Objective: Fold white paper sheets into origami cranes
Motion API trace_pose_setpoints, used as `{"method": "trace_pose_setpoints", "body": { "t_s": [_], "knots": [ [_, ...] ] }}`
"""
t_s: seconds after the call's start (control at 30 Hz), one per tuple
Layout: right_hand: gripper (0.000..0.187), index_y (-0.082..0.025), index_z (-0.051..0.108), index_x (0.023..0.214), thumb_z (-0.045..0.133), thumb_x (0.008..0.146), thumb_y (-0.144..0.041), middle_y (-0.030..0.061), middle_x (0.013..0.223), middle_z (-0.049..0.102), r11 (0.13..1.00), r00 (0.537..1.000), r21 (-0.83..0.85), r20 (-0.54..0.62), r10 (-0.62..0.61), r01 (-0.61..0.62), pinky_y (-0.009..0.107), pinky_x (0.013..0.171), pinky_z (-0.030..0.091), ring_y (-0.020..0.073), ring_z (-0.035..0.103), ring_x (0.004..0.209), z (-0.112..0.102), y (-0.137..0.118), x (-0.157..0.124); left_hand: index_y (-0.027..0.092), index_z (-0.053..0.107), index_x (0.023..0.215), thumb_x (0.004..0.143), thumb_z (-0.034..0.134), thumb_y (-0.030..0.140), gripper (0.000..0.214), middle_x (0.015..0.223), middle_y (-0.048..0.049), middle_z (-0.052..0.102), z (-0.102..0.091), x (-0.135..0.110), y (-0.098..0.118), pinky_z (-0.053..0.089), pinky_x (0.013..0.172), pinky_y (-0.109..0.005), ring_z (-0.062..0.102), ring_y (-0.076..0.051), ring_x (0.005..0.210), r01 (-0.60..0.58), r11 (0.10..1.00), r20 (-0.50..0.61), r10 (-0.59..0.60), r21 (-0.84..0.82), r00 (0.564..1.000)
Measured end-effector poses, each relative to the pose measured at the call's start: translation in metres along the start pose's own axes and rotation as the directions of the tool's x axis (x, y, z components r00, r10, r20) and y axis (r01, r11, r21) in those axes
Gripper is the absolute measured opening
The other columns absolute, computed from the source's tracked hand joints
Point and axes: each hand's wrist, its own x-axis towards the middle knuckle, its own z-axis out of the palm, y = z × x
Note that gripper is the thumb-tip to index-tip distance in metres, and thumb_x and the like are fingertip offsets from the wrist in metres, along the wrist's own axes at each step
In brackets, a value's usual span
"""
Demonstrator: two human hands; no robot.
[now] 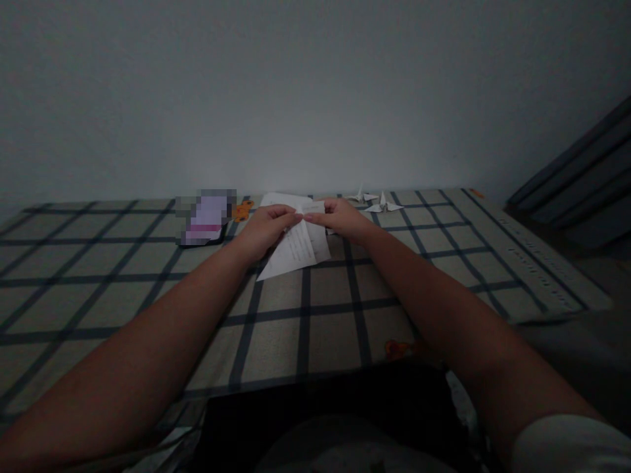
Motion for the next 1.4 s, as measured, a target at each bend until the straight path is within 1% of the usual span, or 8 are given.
{"method": "trace_pose_setpoints", "body": {
  "t_s": [0.23,0.33,0.53,0.63,0.87,0.97,1.17,1.4],
  "knots": [
    [0.03,-0.013,0.066,0.086,0.071,0.076,-0.042,0.0048,0.085,0.068,0.975,0.99,-0.179,-0.029,-0.136,0.129,0.026,0.067,0.045,0.0152,0.059,0.078,0.0015,-0.0021,0.0004,0.018,0.067,0.076,0.066,0.078,0.035,0.023,0.059,0.0014,0.058,0.0017,0.0006,0.0005,0.031,0.044,-0.023,0.048,-0.011,0.046,0.013,0.997,-0.004,-0.014,-0.08,1.0],
    [0.033,-0.014,0.066,0.086,0.071,0.077,-0.045,0.005,0.086,0.068,0.969,0.984,-0.189,-0.052,-0.17,0.157,0.026,0.066,0.045,0.0156,0.059,0.079,0.0025,0.0007,0.0017,0.017,0.066,0.075,0.064,0.078,0.034,0.024,0.064,0.0003,0.062,0.003,0.0,0.0019,0.036,0.046,-0.024,0.053,-0.012,0.049,0.03,0.99,0.013,-0.028,-0.138,1.0],
    [0.032,-0.012,0.068,0.089,0.076,0.072,-0.038,0.0052,0.084,0.069,0.998,0.999,-0.055,-0.023,-0.031,0.03,0.026,0.066,0.047,0.0149,0.06,0.075,0.0009,0.0035,0.0031,0.018,0.064,0.074,0.068,0.077,0.037,0.024,0.051,0.0049,0.05,0.0025,-0.0015,0.0048,0.023,0.04,-0.022,0.038,-0.008,0.039,0.0,0.999,-0.036,-0.002,-0.047,0.999],
    [0.028,-0.012,0.069,0.086,0.075,0.073,-0.036,0.0049,0.082,0.07,0.998,0.999,-0.057,-0.052,0.009,-0.011,0.026,0.065,0.047,0.014,0.059,0.073,-0.0002,0.0016,0.0022,0.019,0.065,0.073,0.068,0.076,0.038,0.023,0.051,0.0029,0.052,0.0014,-0.0001,0.0027,0.023,0.04,-0.023,0.041,-0.01,0.04,-0.011,1.0,-0.033,0.011,-0.007,0.999],
    [0.027,-0.013,0.071,0.091,0.075,0.074,-0.033,0.0066,0.09,0.072,1.0,0.999,-0.012,-0.036,0.001,-0.001,0.028,0.071,0.05,0.0166,0.063,0.081,-0.0005,0.0045,0.0021,0.018,0.068,0.075,0.067,0.078,0.037,0.023,0.055,0.0017,0.057,0.0001,0.0011,-0.0003,0.026,0.04,-0.023,0.043,-0.01,0.042,-0.025,1.0,-0.012,0.025,-0.006,1.0],
    [0.027,-0.013,0.07,0.09,0.074,0.074,-0.035,0.0063,0.089,0.072,0.998,0.999,-0.057,-0.034,-0.025,0.023,0.028,0.071,0.05,0.0167,0.062,0.081,-0.0002,0.0058,0.0031,0.018,0.068,0.076,0.067,0.078,0.036,0.023,0.055,0.0028,0.057,0.0007,0.0006,0.0008,0.026,0.04,-0.022,0.041,-0.008,0.041,-0.011,0.999,-0.002,0.011,-0.042,1.0],
    [0.027,-0.013,0.066,0.085,0.071,0.077,-0.038,0.005,0.083,0.069,0.975,0.988,-0.184,-0.06,-0.139,0.126,0.026,0.065,0.046,0.0149,0.059,0.075,0.0018,0.0021,0.0028,0.016,0.067,0.075,0.063,0.079,0.035,0.025,0.064,-0.0016,0.065,0.0033,0.0002,0.0022,0.04,0.047,-0.024,0.056,-0.013,0.051,0.03,0.993,-0.001,-0.03,-0.114,1.0],
    [0.029,-0.012,0.07,0.093,0.076,0.075,-0.035,0.0077,0.091,0.073,0.998,1.0,-0.06,-0.026,-0.016,0.014,0.028,0.071,0.051,0.0164,0.064,0.08,-0.0004,0.0052,0.0026,0.016,0.067,0.075,0.066,0.078,0.035,0.023,0.056,0.0026,0.058,0.0021,0.0005,0.0019,0.033,0.042,-0.021,0.047,-0.009,0.043,-0.001,0.996,-0.027,-0.002,-0.089,1.0]
  ]
}}
